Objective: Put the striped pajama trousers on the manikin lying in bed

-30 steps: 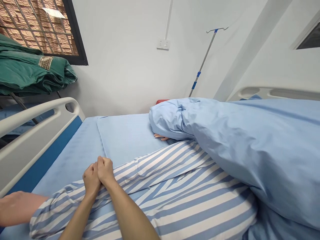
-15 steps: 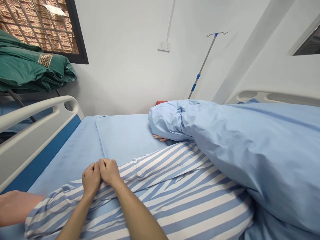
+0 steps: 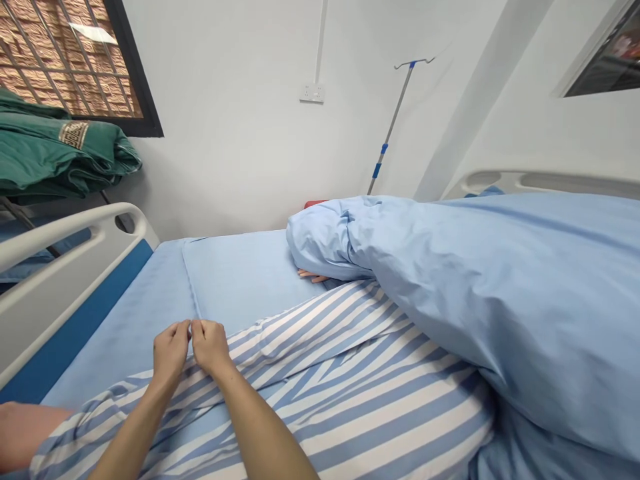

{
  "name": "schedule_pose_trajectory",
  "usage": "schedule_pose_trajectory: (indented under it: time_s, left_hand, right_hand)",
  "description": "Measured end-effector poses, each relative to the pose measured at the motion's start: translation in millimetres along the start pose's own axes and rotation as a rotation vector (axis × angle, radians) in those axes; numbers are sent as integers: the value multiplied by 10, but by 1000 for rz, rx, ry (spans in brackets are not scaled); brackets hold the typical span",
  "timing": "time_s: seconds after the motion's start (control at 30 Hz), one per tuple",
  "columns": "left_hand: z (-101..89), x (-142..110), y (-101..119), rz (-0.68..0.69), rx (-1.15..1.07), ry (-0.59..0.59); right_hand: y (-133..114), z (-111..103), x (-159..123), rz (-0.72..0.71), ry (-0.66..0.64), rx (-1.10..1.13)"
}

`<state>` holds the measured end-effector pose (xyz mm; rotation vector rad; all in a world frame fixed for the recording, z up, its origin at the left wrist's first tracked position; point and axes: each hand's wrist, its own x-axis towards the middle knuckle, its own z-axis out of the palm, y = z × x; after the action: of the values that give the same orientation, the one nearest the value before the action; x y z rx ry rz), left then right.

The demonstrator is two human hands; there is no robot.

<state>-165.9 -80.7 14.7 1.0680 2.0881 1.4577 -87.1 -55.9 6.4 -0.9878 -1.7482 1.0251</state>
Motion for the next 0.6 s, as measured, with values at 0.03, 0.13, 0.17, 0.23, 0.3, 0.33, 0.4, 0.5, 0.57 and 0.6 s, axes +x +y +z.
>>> schedule_pose_trajectory:
  time_s: [0.03, 0.13, 0.17, 0.23, 0.3, 0.33, 0.4, 0.5, 0.57, 0.6]
  left_hand:
    - [38, 13, 45, -4, -103, 42]
    - [162, -28, 110, -44, -251, 136]
    - [196, -64, 102, -58, -210, 142]
    - [237, -146, 59, -56, -70, 124]
    - [246, -211, 9, -14, 33, 96]
    - [243, -228, -10, 10, 53, 91]
    - [231, -236, -31, 37, 69, 90]
    - [218, -217, -32, 52, 87, 91]
    - [217, -212, -28, 58, 91, 95]
    - [220, -215, -27, 67, 92, 92]
  right_hand:
    - [5, -3, 9, 5, 3, 32]
    - [26, -7, 28, 40, 25, 114]
    - [34, -7, 31, 58, 37, 139]
    - [49, -7, 34, 90, 63, 188]
    - [62, -2, 35, 102, 78, 220]
    - [66, 3, 36, 101, 83, 227]
    - [70, 13, 41, 96, 85, 224]
    - [43, 1, 60, 118, 66, 171]
    - [-9, -51, 83, 118, 37, 54]
    - [-43, -91, 96, 99, 18, -26]
